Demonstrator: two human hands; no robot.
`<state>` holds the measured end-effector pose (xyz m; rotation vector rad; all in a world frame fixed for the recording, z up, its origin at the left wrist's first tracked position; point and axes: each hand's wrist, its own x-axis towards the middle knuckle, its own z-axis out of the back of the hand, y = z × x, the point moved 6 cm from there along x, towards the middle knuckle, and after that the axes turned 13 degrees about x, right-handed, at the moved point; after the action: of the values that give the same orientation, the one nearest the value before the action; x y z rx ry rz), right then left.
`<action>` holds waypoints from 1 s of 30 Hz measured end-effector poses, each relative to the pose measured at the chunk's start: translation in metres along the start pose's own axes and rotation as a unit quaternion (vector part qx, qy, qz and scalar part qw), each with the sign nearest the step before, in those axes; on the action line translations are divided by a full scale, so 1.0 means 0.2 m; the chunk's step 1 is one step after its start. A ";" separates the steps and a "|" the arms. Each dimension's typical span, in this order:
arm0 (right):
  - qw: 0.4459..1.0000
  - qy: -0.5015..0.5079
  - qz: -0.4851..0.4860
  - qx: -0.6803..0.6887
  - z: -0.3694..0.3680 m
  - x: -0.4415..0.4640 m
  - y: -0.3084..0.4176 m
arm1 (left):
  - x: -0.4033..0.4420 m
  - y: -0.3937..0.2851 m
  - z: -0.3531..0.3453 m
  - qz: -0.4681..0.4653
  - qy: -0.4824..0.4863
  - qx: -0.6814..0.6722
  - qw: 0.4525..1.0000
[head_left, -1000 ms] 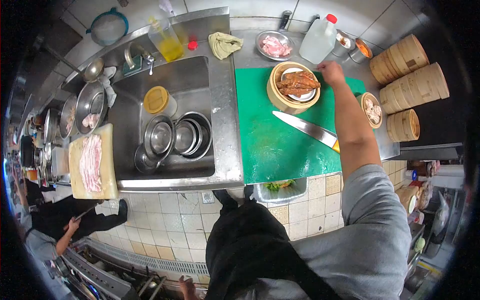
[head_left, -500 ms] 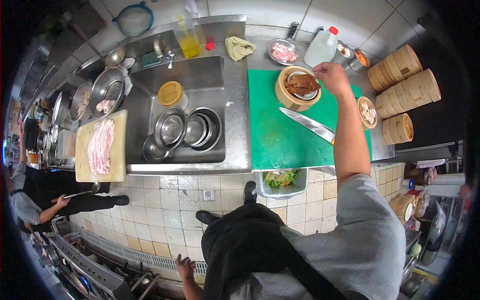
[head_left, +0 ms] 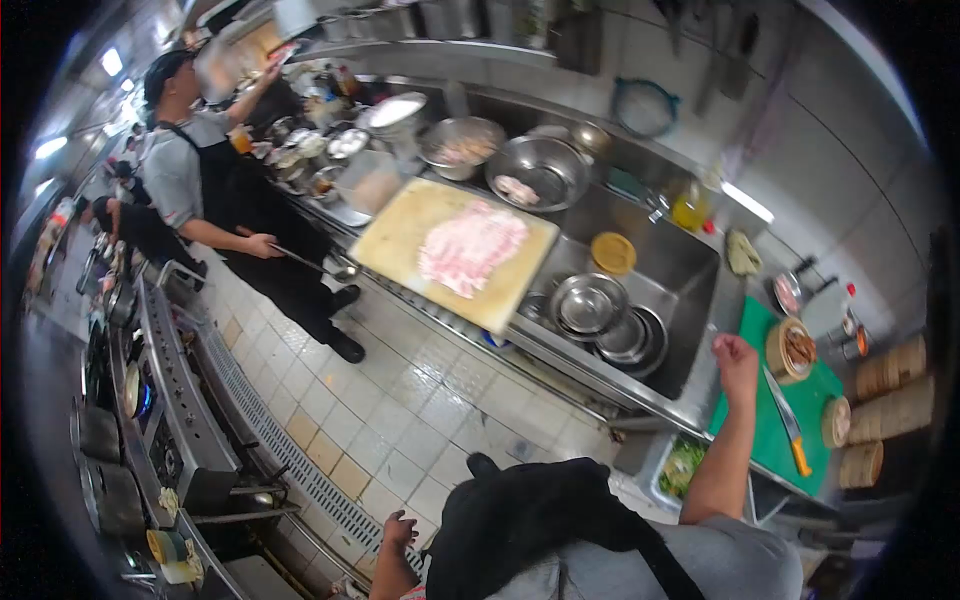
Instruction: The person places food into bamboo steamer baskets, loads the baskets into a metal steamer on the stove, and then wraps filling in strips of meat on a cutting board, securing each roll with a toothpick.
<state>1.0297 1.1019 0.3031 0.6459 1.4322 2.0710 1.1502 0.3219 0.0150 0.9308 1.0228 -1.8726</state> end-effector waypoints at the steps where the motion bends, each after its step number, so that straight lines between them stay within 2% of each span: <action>1: 1.000 0.006 0.011 0.006 -0.15 -0.02 0.09 | 0.01 -0.05 0.07 -0.010 0.003 0.013 1.000; 3: 0.998 0.042 -0.048 0.006 -0.41 -0.04 0.25 | 0.06 -0.15 0.21 -0.021 -0.026 0.001 0.999; 5: 0.998 0.039 -0.039 -0.007 -0.60 0.00 0.45 | 0.15 -0.22 0.35 -0.018 -0.038 -0.029 0.999; 8: 0.995 0.075 0.062 0.010 -0.86 0.17 0.71 | 0.26 -0.33 0.47 -0.017 -0.068 -0.054 0.996; 12: 0.985 0.127 0.120 0.011 -1.23 0.41 1.10 | 0.42 -0.45 0.54 -0.003 -0.069 -0.079 0.994; 15: 0.958 0.212 0.191 0.006 -1.62 0.54 1.43 | 0.44 -0.56 0.54 0.001 -0.085 -0.087 0.993; 19: 0.920 0.267 0.285 0.016 -2.10 0.64 1.87 | 0.51 -0.69 0.55 -0.028 -0.038 -0.173 0.984; 22: 0.900 0.277 0.336 0.014 -2.42 0.71 2.19 | 0.29 -0.93 0.62 -0.008 -0.051 0.018 0.999; 25: 0.868 0.249 0.429 -0.021 -2.73 0.81 2.50 | 0.86 -0.67 0.66 -0.097 -0.009 0.054 0.994; 27: 0.845 0.196 0.491 -0.083 -2.91 0.90 2.72 | 1.00 -0.70 0.80 -0.176 0.031 0.099 0.979; 28: 0.844 0.170 0.498 -0.102 -3.00 0.98 2.81 | 1.10 -0.71 0.88 -0.205 0.065 0.072 0.974; 30: 0.840 0.129 0.488 -0.198 -3.14 1.09 3.01 | 1.26 -0.84 1.04 -0.181 -0.024 0.216 0.959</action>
<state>0.3641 0.6383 0.6876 1.0900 0.7500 3.2245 0.8509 0.1258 -0.0670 0.9820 0.8066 -2.4809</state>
